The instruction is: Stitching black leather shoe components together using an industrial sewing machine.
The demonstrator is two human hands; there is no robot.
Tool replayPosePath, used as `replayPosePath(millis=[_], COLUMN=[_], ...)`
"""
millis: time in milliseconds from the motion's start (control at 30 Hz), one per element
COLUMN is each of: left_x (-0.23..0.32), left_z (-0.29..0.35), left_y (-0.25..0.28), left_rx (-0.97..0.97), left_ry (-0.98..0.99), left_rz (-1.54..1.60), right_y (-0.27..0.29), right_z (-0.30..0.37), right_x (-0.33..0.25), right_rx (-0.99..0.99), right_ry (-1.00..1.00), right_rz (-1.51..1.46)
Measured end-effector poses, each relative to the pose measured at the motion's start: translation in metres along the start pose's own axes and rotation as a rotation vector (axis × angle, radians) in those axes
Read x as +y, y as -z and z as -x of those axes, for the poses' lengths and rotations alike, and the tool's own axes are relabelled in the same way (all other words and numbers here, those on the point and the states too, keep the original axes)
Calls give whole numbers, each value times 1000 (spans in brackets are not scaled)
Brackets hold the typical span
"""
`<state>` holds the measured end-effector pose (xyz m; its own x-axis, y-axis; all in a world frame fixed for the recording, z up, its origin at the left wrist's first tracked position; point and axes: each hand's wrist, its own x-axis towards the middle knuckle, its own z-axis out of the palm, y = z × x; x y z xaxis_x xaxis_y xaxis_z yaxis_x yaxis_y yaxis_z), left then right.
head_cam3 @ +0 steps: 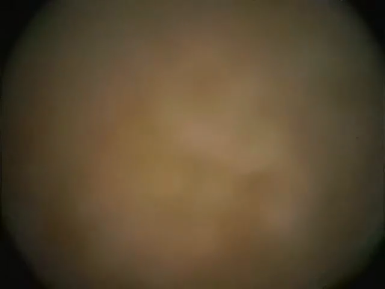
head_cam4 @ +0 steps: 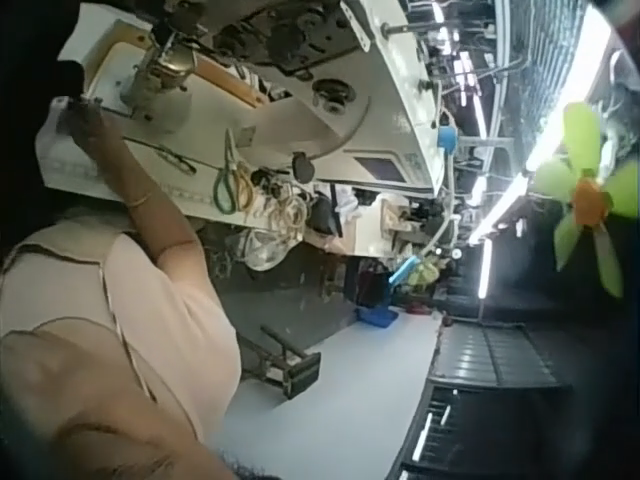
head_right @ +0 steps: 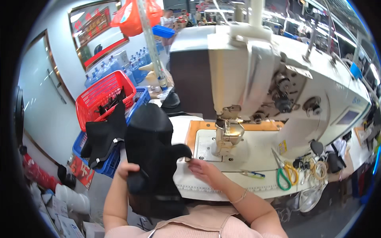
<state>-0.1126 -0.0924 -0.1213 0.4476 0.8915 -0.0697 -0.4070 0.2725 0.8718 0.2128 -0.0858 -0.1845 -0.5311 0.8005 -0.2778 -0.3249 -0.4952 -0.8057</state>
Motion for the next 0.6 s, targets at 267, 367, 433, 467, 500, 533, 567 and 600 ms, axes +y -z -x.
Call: replayPosePath(millis=[267, 367, 433, 467, 500, 533, 567, 600], left_x=[-7, 0, 2, 2, 4, 5, 5, 7], left_z=[8, 2, 0, 1, 4, 6, 6, 4], left_y=[17, 3, 0, 3, 8, 13, 15, 17], left_rx=[-159, -366, -450, -449, -488, -525, -526, -547], left_ry=[-25, -249, -296, -299, -219, -138, -143, -115], left_rz=[-63, -150, -264, -259, -371, -482, -472, -581], right_y=[-24, -20, -16, -22, -28, -29, -26, -23], right_z=[-24, -26, -28, -21, -12, -11, -9, -6], right_x=[-21, -36, -28, -30, -32, -35, -33, -27], right_rx=[455, -104, -271, -383, -493, -569, -564, -541], right_ry=[473, 9, -361, -183, -3, -110, -119, -116], right_rz=[748, 563, 289, 453, 613, 504, 509, 376])
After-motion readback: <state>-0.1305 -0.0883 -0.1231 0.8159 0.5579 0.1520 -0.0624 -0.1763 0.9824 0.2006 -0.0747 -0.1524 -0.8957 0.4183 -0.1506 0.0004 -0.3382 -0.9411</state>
